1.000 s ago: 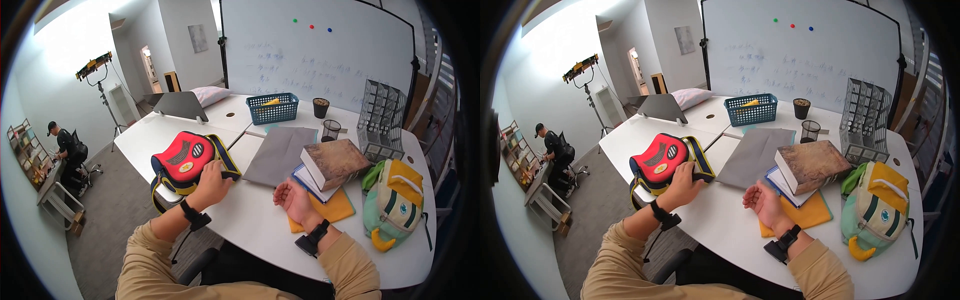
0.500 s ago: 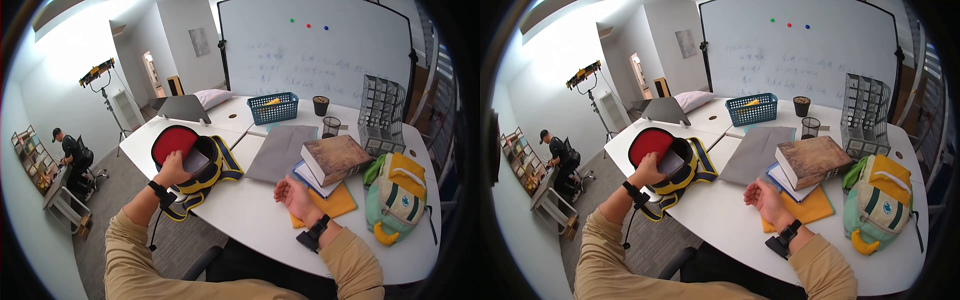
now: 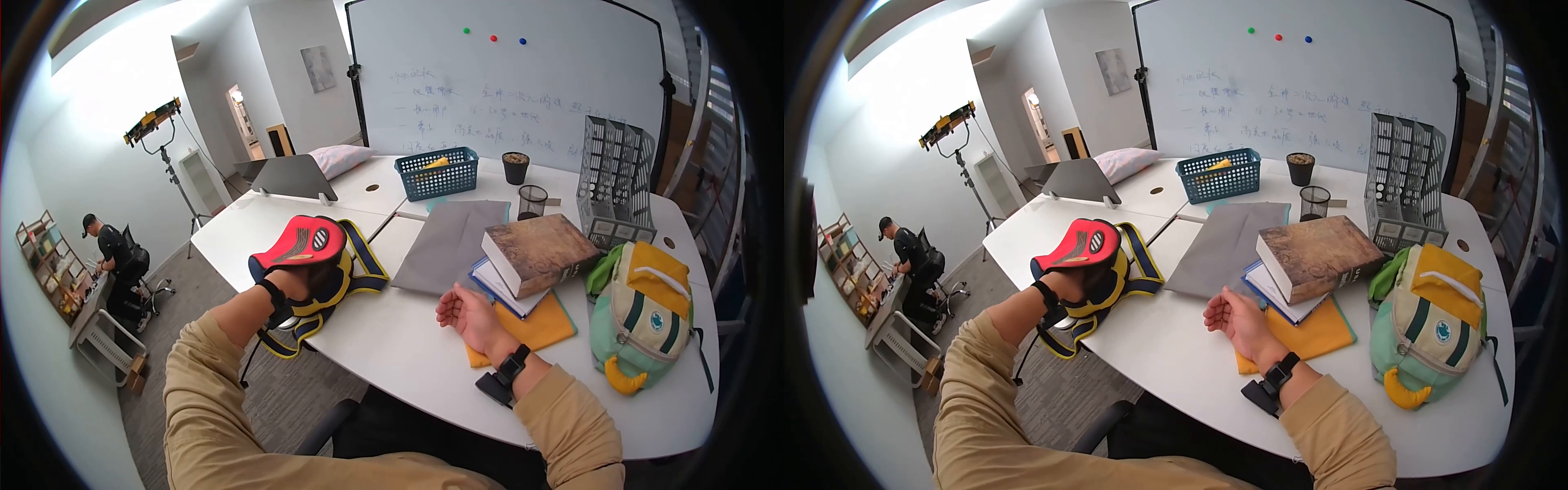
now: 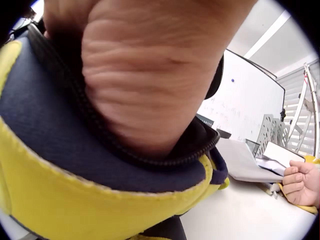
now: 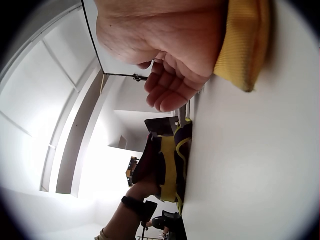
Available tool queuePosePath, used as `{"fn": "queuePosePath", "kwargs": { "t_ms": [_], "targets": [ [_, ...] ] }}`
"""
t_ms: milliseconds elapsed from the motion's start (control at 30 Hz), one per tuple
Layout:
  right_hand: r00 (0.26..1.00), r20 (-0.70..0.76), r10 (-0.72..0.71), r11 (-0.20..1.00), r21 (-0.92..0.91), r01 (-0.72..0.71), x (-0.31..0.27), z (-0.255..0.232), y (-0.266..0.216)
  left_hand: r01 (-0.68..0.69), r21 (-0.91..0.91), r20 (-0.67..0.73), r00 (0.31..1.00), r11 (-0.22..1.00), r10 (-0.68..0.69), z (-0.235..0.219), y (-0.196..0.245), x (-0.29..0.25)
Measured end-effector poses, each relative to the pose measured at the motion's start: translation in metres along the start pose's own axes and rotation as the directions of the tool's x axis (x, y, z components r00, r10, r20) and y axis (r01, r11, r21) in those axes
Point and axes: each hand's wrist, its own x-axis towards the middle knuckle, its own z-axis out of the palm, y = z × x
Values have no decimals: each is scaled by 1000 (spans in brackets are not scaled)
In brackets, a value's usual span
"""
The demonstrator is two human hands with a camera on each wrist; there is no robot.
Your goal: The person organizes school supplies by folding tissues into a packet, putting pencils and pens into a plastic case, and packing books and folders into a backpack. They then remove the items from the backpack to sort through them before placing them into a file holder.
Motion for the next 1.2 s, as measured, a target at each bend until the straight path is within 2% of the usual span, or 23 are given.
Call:
{"fn": "queuePosePath", "kwargs": {
  "t_ms": [67, 100, 167, 200, 267, 300, 400, 500, 600, 633, 667, 700, 800, 833, 967, 1067, 1100, 1200],
  "targets": [
    [1000, 4, -2, 1000, -16, 2, 0, 1, 0, 14, 143, 27, 999, 990, -18, 3, 7, -6],
    [1000, 5, -4, 1000, -24, 4, 0, 1, 0, 13, 122, 65, 998, 992, -21, 2, 9, -7],
    [1000, 5, 0, 1000, -30, 0, 1, 2, 1, 68, 202, -2, 998, 977, -70, 27, 1, -5],
    [1000, 3, 0, 999, -33, 0, 0, 2, 0, 96, 241, -39, 995, 966, -89, 47, -6, -2],
    [1000, 14, -7, 999, -49, 8, 1, 2, 0, 202, 123, -229, 959, 972, -170, 104, -32, 17],
    [1000, 19, -7, 998, -58, 8, 1, 1, 1, 246, 54, -314, 924, 968, -217, 100, -27, 17],
    [1000, 17, 1, 998, -58, 0, 2, 1, 1, 225, 158, -261, 949, 961, -179, 82, -20, 5],
    [1000, -13, -6, 996, -85, 4, -1, 5, 0, 142, 252, -222, 971, 957, -86, 97, -36, 3],
    [1000, 8, 0, 996, -87, 1, 1, 3, 0, 191, 238, -534, 845, 952, -36, 112, -50, 17],
    [1000, 12, -3, 996, -94, 4, 0, 2, 1, 260, 168, -429, 888, 951, -167, 89, -40, 13],
    [1000, 17, -6, 995, -102, 7, 0, 2, 1, 338, 105, -309, 905, 935, -293, 43, -20, 5],
    [1000, 25, -8, 994, -112, 11, 1, 2, 1, 422, 51, -177, 896, 905, -408, 15, -11, 3],
    [1000, 25, -3, 988, -151, 7, 3, 2, 2, 443, 25, -174, 885, 896, -432, 4, -30, 6],
    [1000, 31, -6, 989, -149, 11, 3, 2, 3, 411, 60, -323, 871, 910, -371, 9, -36, 5],
    [999, 31, -12, 990, -142, 16, -1, 5, 1, 457, -139, -258, 839, 878, -478, -14, -61, 6],
    [1000, 25, -9, 989, -147, 13, -1, 5, 0, 473, -255, -170, 837, 844, -521, -52, -72, -7],
    [1000, 27, -4, 989, -151, 8, 0, 4, 1, 492, -349, -175, 802, 798, -571, -66, -69, -14],
    [999, 36, -15, 989, -149, 20, 2, 2, 3, 439, -462, -180, 804, 770, -566, -67, -117, -16]
  ]
}}
